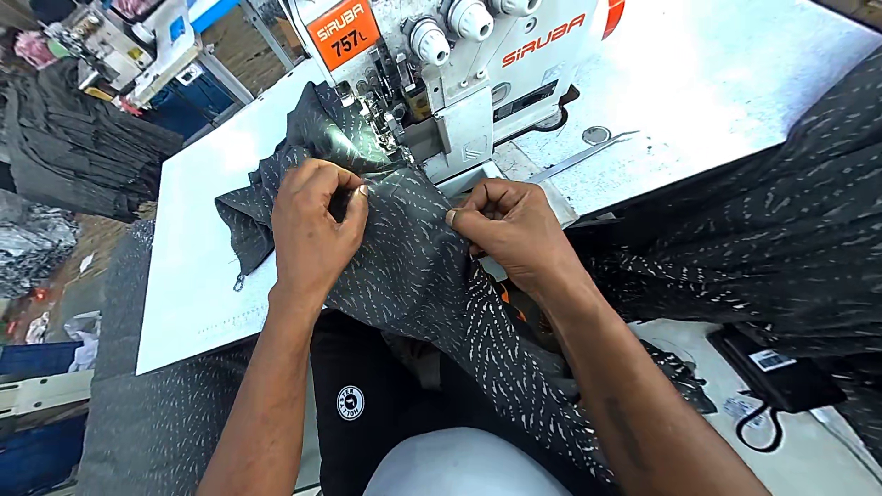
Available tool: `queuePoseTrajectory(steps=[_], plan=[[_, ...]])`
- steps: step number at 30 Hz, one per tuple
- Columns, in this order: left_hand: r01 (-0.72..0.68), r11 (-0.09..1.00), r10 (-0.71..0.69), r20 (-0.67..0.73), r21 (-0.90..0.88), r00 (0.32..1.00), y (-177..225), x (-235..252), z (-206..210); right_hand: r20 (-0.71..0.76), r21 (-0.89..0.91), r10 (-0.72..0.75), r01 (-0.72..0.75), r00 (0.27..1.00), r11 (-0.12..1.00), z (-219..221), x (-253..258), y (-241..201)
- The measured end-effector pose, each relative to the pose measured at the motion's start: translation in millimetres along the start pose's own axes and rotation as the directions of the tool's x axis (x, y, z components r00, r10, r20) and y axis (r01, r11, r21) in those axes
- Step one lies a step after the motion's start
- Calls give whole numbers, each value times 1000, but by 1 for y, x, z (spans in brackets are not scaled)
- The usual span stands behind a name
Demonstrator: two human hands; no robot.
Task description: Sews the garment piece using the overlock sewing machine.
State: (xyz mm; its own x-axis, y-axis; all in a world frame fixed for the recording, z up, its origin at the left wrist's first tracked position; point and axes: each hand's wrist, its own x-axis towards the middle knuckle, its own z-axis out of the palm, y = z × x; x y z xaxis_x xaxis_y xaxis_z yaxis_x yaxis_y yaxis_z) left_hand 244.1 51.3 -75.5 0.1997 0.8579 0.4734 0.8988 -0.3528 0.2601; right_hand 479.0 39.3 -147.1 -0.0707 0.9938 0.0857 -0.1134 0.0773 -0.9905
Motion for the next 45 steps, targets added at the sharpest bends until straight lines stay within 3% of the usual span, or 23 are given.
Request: queuePoseTrajectory(steps=[6,11,17,28,31,33,35,38,39,41,43,45], plan=[[56,996,-55,-15,64,998,15,-13,-3,137,-187,149,-122,979,975,-5,5,-6],[53,997,-53,-6,57,999,13,-10,-1,232,-3,134,-137,964,991,-8,3,-14],[42,999,-42,14,9,999,9,-11,0,187,114,86,-109,979,988,-3,-5,-10],[-158,976,167,52,-149,985,-76,64,21,132,60,72,-81,989,995,30,30,-14],[-238,961,236,-35,-141,971,-96,64,22,131,23,65,-69,989,997,36,29,-14],[-152,988,150,-86,-19,985,-89,31,8,151,-58,21,-13,988,998,34,22,-12],[124,992,-123,-88,5,989,-84,-19,-3,156,-171,-4,31,988,985,28,13,-6],[454,887,-461,118,78,880,-103,-58,-1,164,-308,-89,136,982,942,28,7,0],[477,870,-492,161,125,855,-109,-63,1,211,-304,-131,192,969,933,28,3,0],[439,886,-460,165,150,872,-113,-62,2,366,-165,-149,222,918,961,19,-10,-3],[499,865,-488,143,-52,861,-108,-58,-7,568,-6,-28,38,823,999,-7,-35,1],[604,632,-654,84,-485,752,-110,-51,-19,710,-38,142,-164,690,986,-39,-63,15]])
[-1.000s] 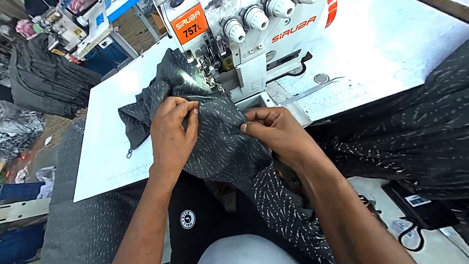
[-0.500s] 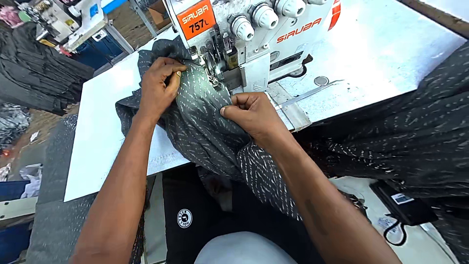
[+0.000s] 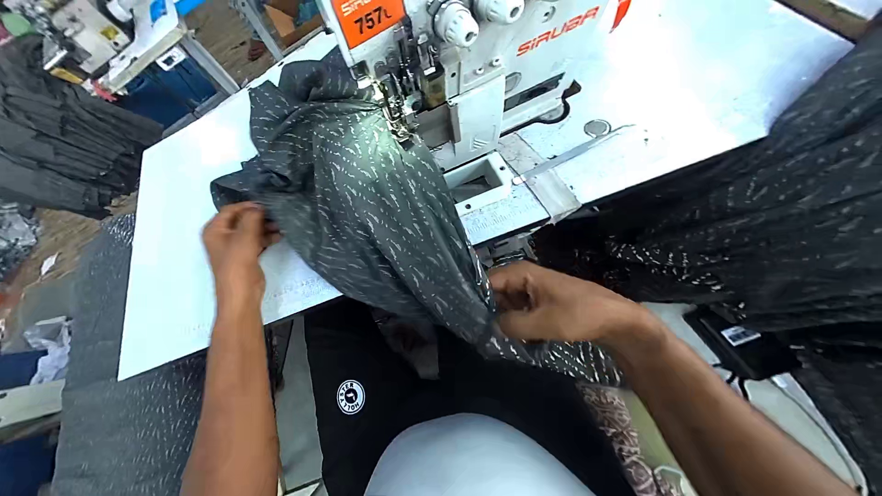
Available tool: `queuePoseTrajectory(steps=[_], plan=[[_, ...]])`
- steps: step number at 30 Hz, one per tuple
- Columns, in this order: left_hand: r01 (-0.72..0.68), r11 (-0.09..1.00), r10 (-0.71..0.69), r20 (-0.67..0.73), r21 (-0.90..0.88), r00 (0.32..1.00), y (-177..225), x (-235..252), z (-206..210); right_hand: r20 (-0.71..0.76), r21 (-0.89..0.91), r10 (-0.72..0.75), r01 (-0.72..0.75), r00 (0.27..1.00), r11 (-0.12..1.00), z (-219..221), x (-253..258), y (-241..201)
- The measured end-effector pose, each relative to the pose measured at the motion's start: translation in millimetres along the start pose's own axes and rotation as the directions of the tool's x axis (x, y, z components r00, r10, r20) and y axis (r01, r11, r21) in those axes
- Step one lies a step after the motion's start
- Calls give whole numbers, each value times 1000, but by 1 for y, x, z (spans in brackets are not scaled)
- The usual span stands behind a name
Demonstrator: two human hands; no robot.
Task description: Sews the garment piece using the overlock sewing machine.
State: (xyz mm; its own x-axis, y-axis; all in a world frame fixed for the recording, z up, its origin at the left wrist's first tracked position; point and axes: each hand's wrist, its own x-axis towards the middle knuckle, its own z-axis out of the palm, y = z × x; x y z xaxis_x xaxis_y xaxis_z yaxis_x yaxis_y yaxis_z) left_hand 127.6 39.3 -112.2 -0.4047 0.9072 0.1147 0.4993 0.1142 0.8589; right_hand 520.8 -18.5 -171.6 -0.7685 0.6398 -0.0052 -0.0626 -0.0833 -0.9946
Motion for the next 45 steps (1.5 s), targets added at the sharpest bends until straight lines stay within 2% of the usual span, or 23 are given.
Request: queuePoseTrajectory(steps=[2,4,7,10,12,14,17,19,21,22,24,25,26,28,31,34,37,38,40,42,43,44,45], plan=[[55,956,-100,-144,-287,985,-6,20,-7,84,28,95,-97,992,995,1,-32,12],[-26,994,8,-168,-107,986,-25,25,-12,13,10,119,-119,993,993,10,-45,16],[-180,973,184,-20,146,983,-12,-11,-4,-105,-122,193,-205,976,971,12,-56,37],[-240,876,181,176,419,968,-7,-63,4,-162,-276,194,-233,968,933,24,-76,53],[-279,741,159,244,611,957,-13,-83,11,-223,-546,101,-210,970,811,37,-80,69],[-308,694,203,233,651,951,-13,-84,12,-267,-742,84,-261,960,618,33,-83,80],[-201,884,167,117,423,979,-17,-82,-3,-460,-787,76,-446,884,427,2,-124,62],[-46,991,48,-6,129,999,-24,-80,-10,-563,-724,79,-537,823,432,-26,-171,31],[30,999,-31,-64,-14,997,-30,-76,-11,-681,-587,190,-683,707,435,-42,-207,6],[43,998,-46,-76,-34,996,-30,-75,-9,-748,-545,204,-759,632,355,-48,-214,3],[39,999,-41,-73,-29,996,-26,-74,-4,-857,-497,67,-855,510,148,-42,-205,13],[30,999,-32,-68,-31,997,-24,-75,-1,-873,-485,-12,-864,488,136,-35,-190,16],[21,999,-23,-69,-34,997,-23,-79,1,-867,-497,-77,-848,492,185,-24,-171,15],[27,997,-32,-69,-72,997,-20,-89,-1,-834,-546,-181,-736,521,400,16,-127,16],[163,937,-190,-59,-308,980,-10,-99,3,-762,-600,-258,-499,594,625,67,-59,37],[274,809,-314,12,-520,949,-2,-105,6,-701,-665,-218,-513,679,542,81,-1,62],[246,863,-291,-36,-441,956,2,-112,12,-619,-757,-191,-514,762,403,74,25,87],[207,905,-250,-71,-371,966,1,-113,12,-600,-772,-209,-491,772,403,71,22,92],[139,959,-174,-123,-247,977,-3,-110,10,-593,-733,-253,-382,765,563,60,-1,87],[144,957,-184,-144,-253,972,-6,-103,7,-621,-483,-230,-134,749,865,43,-34,77],[162,943,-210,-144,-291,967,-7,-100,7,-599,-211,-124,-7,791,977,32,-52,69],[181,926,-239,-141,-331,961,-6,-97,8,-517,74,6,38,856,997,19,-70,62],[192,913,-256,-140,-359,956,-4,-94,11,-395,244,116,-18,911,970,3,-86,58]])
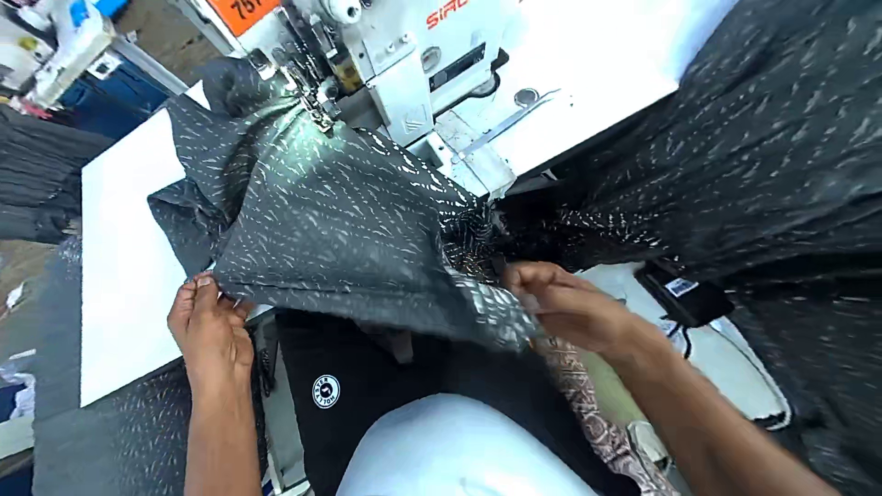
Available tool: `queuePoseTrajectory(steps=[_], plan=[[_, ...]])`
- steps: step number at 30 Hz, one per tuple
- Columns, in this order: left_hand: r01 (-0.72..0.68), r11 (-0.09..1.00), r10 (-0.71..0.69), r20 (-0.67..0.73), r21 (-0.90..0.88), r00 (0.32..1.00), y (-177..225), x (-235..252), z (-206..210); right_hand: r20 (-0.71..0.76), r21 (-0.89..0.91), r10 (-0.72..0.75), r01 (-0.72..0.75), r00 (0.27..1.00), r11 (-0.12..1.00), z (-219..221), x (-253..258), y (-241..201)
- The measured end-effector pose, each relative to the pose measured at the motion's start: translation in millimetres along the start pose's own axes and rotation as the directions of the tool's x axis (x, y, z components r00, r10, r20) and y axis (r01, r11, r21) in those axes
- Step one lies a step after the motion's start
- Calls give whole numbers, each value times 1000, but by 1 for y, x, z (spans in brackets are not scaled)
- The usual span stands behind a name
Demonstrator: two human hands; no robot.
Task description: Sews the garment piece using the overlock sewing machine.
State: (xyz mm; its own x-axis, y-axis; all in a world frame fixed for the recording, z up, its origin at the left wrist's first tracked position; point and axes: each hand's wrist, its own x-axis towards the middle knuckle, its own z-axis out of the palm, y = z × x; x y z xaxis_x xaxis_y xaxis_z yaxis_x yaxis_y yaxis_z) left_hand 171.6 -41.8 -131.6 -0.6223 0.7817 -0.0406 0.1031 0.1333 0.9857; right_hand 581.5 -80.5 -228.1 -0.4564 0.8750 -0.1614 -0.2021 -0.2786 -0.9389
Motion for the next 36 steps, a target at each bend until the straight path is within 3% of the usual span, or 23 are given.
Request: queuePoseTrajectory(steps=[1,2,3,4,5,6,8,10,12,14,17,19,21,23,25,26,27,30,32,36], plan=[[5,1000,-5,2,-15,1000,1,2,4,37,-69,111,-108,993,992,-18,-4,-7],[4,1000,-4,4,-17,1000,1,3,8,-33,-300,200,-201,979,933,-32,-5,-14],[-4,1000,4,2,-5,1000,1,4,12,-179,-569,242,-301,954,765,-39,-3,-19],[-15,1000,15,-4,18,1000,1,3,13,-357,-748,159,-384,920,542,-41,-1,-16],[-31,998,31,1,48,1000,1,1,11,-457,-819,5,-423,890,388,-41,-1,-12],[-57,995,56,14,84,998,1,-2,9,-486,-842,-142,-419,862,339,-38,-1,-11],[-111,983,108,27,149,994,-3,-20,1,-467,-836,-312,-298,827,460,-18,1,-18],[-137,981,134,26,135,991,-10,-48,-4,-443,-823,-383,-198,810,533,15,12,-24],[-41,999,40,33,33,999,-20,-78,-3,-388,-871,-458,-156,800,466,42,31,-29],[172,983,-168,65,-67,984,-33,-99,-1,-346,-917,-524,-162,779,365,58,51,-39],[387,901,-360,158,-196,919,-61,-101,6,-408,-910,-370,-340,835,236,68,73,-49],[351,896,-284,257,-271,924,-85,-90,15,-454,-889,-243,-417,857,190,67,79,-41],[299,889,-181,333,-347,925,-107,-78,26,-439,-884,-266,-360,858,297,58,81,-19],[339,854,-161,419,-395,893,-117,-74,33,-396,-819,-336,-163,855,550,49,68,-5],[383,833,-143,512,-400,847,-117,-75,35,-350,-485,-269,72,897,871,36,49,-11],[403,825,-138,551,-396,823,-116,-78,34,-321,-283,-188,95,928,954,26,40,-15],[421,814,-133,578,-400,805,-115,-80,33,-324,-196,-119,57,939,979,12,35,-17],[417,811,-137,560,-411,817,-110,-87,33,-348,-413,-71,-85,935,907,-16,34,-15],[382,820,-128,513,-427,849,-105,-86,37,-331,-441,-65,-93,941,892,-12,42,-19],[375,800,-163,432,-469,887,-99,-86,38,-412,-498,-258,22,874,867,4,63,0]])
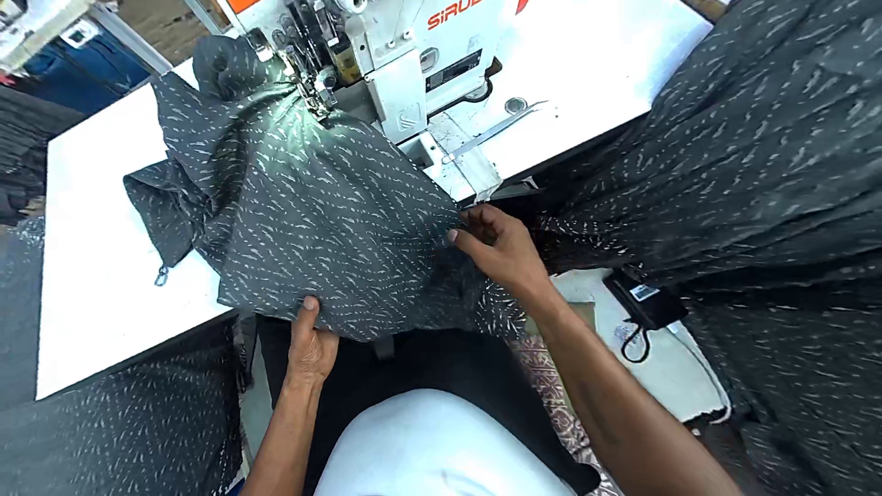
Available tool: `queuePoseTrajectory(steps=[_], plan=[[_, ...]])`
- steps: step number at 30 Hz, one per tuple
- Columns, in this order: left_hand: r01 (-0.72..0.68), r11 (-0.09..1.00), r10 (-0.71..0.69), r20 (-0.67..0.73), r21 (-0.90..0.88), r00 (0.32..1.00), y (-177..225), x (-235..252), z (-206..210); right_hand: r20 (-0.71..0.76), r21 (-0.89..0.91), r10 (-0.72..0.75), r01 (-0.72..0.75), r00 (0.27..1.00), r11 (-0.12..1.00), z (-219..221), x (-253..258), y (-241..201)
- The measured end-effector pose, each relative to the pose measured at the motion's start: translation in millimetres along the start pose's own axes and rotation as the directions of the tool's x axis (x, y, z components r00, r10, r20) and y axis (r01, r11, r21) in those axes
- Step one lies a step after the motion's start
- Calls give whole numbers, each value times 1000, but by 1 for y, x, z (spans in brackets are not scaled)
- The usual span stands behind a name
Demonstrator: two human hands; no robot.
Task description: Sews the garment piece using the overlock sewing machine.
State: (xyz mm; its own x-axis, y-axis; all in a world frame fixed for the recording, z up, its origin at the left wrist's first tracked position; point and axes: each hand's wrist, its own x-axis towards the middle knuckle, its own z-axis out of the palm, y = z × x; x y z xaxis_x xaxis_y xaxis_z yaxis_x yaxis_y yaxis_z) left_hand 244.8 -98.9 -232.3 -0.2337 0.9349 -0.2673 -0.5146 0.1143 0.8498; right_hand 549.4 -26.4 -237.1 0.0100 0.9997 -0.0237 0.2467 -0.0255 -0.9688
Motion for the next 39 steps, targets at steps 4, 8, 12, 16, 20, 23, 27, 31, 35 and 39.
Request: queuePoseTrajectory(steps=[4,8,12,16,20,23,27,31,35,39], plan=[[-19,999,14,-85,-51,996,16,0,4,-87,93,-93,101,992,991,9,-7,6],[-47,998,51,-92,41,995,15,-1,-4,-109,85,-57,67,992,994,-1,4,24],[-79,995,83,-81,57,993,7,0,-3,24,175,-70,65,997,982,-8,20,39],[-87,995,91,-71,53,993,6,-2,-4,130,280,-100,60,986,958,-6,26,49],[-86,996,88,-63,39,994,3,0,-3,190,296,-161,100,968,950,-6,34,60],[-80,996,83,-74,38,994,1,-2,-1,288,324,-167,68,943,944,-3,42,68],[-88,996,89,-103,14,991,14,-9,12,239,273,-167,99,957,957,-15,14,55],[-97,994,95,-37,-58,995,45,-27,20,163,321,-304,241,939,916,-59,-60,-4],[-166,978,170,-24,124,985,80,-24,12,130,214,-351,319,927,923,-65,-87,-37],[-214,944,235,-56,253,970,114,-13,-9,155,127,-315,297,936,946,-29,-97,-27]])
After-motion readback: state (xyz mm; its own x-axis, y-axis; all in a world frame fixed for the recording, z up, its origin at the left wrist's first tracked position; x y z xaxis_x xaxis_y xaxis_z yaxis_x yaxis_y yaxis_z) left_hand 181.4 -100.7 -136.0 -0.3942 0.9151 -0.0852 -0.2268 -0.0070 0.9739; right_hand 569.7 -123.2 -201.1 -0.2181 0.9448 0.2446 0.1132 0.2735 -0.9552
